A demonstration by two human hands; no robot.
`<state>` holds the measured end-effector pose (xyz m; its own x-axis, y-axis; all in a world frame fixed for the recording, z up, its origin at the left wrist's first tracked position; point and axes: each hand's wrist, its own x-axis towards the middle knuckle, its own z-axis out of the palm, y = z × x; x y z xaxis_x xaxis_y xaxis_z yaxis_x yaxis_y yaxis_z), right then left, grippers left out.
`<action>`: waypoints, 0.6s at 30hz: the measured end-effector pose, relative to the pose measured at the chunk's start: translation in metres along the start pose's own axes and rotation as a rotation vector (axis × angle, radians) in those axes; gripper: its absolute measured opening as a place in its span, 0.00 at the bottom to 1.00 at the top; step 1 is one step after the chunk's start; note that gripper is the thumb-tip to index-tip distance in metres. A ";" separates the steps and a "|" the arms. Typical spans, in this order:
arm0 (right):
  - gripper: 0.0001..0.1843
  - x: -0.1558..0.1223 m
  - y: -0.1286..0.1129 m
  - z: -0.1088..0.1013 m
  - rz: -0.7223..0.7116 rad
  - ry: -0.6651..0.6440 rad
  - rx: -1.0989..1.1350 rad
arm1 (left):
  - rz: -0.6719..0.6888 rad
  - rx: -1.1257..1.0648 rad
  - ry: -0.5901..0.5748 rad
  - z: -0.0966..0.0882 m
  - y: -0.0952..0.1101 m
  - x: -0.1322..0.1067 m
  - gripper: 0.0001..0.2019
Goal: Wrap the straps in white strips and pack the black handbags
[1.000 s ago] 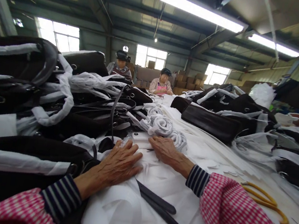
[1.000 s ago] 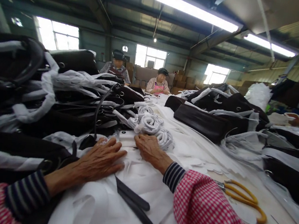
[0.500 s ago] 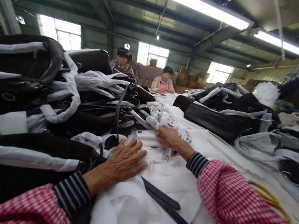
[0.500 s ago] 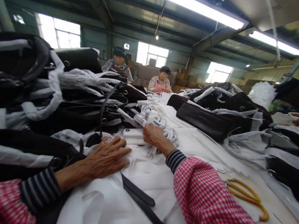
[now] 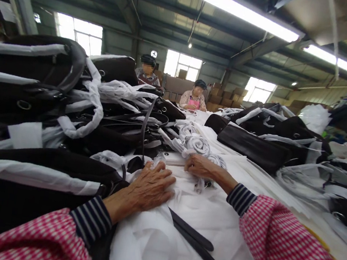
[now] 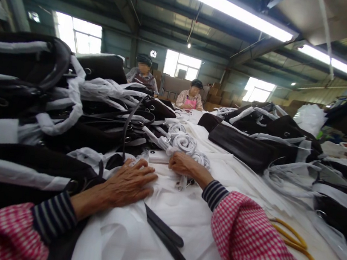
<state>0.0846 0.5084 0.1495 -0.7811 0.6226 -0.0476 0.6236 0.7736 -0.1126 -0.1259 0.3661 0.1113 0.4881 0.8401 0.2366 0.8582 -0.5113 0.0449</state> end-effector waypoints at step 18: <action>0.24 0.023 0.013 0.007 0.139 0.204 -0.424 | 0.015 0.031 0.009 0.002 -0.001 0.000 0.10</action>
<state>0.0745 0.5316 0.1396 -0.6932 0.7013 0.1664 0.7134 0.6346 0.2974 -0.1262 0.3665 0.1094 0.4995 0.8308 0.2456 0.8555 -0.5177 0.0116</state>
